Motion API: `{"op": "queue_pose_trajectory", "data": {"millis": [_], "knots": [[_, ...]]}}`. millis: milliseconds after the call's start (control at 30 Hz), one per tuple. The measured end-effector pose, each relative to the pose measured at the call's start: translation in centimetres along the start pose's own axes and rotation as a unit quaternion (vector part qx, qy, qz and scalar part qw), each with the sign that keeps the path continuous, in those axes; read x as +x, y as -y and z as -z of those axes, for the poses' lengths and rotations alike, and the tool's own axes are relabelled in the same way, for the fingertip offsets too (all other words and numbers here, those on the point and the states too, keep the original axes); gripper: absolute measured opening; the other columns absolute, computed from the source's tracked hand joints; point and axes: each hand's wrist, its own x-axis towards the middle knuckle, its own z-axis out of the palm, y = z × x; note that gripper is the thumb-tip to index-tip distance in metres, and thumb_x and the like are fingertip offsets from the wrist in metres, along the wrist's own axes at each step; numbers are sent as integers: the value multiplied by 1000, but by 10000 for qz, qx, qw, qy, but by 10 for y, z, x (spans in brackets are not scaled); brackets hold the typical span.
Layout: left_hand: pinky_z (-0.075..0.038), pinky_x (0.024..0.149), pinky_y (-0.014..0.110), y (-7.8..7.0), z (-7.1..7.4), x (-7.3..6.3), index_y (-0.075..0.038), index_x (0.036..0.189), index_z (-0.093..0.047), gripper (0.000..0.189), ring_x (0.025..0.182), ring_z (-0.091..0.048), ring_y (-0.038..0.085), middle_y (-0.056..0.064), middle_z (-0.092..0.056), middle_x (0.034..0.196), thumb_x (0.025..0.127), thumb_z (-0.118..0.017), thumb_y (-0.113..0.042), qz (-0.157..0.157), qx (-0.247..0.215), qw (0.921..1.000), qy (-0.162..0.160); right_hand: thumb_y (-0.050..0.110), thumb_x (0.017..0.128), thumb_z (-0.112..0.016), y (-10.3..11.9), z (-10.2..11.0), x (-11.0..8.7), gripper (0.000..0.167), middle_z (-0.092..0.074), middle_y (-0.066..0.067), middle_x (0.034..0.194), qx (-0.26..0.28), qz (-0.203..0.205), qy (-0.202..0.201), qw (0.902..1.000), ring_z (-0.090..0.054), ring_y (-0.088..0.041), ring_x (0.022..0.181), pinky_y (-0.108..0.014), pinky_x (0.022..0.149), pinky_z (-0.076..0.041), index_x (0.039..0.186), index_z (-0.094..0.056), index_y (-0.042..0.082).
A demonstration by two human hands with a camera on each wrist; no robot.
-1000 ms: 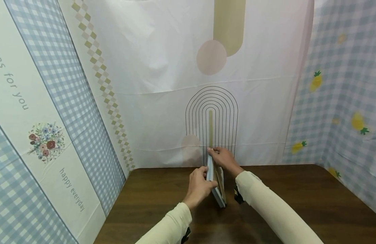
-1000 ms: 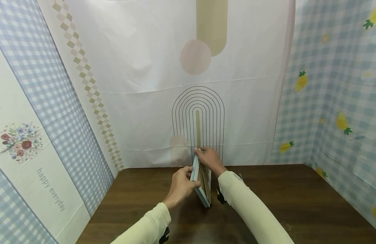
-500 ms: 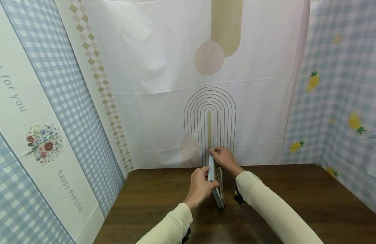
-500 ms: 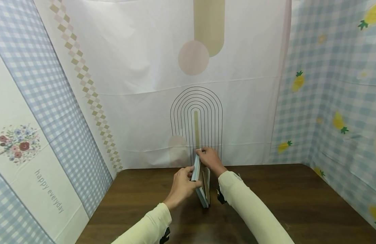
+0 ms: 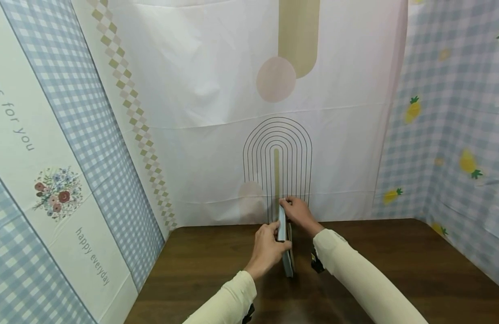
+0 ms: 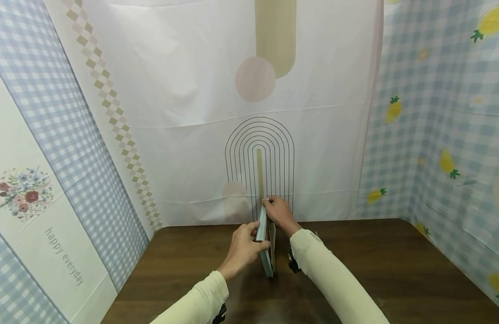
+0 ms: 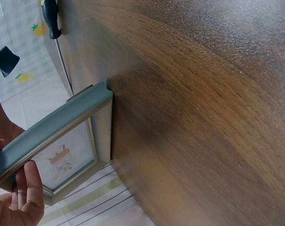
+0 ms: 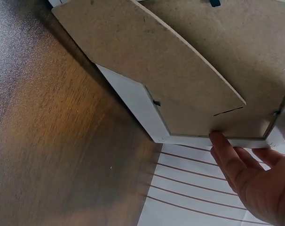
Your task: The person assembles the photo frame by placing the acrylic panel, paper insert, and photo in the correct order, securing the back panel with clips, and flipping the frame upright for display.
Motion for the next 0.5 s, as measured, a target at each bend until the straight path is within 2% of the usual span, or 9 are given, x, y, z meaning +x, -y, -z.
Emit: {"op": "queue_pose_trajectory", "data": {"millis": [133, 333, 500], "knots": [[-61, 83, 31, -1, -1, 0, 5, 158, -60, 73, 99, -58, 15, 12, -70, 115, 92, -88, -10, 10, 61, 10000, 58, 40, 120, -49, 0, 1, 0, 51, -73, -20, 119, -84, -44, 0, 10000, -72, -34, 94, -35, 73, -63, 144, -66, 0], [-59, 86, 32, -2, -3, -1, 3, 154, -64, 70, 100, -58, 13, 9, -71, 113, 93, -92, -15, -38, 131, 9999, 40, 43, 119, -49, -6, 4, 3, 53, -74, -22, 122, -9, -88, 4, 10000, -73, -35, 96, -44, 81, -65, 143, -67, -1], [-52, 76, 26, -3, -4, 0, -2, 146, -72, 61, 94, -54, 11, 6, -71, 106, 92, -95, -19, -178, 67, 9998, 63, 53, 114, -53, -49, -6, 42, 58, -76, -18, 119, -9, 28, -165, 9999, -69, -29, 92, -41, 73, -59, 135, -72, 2]]}}
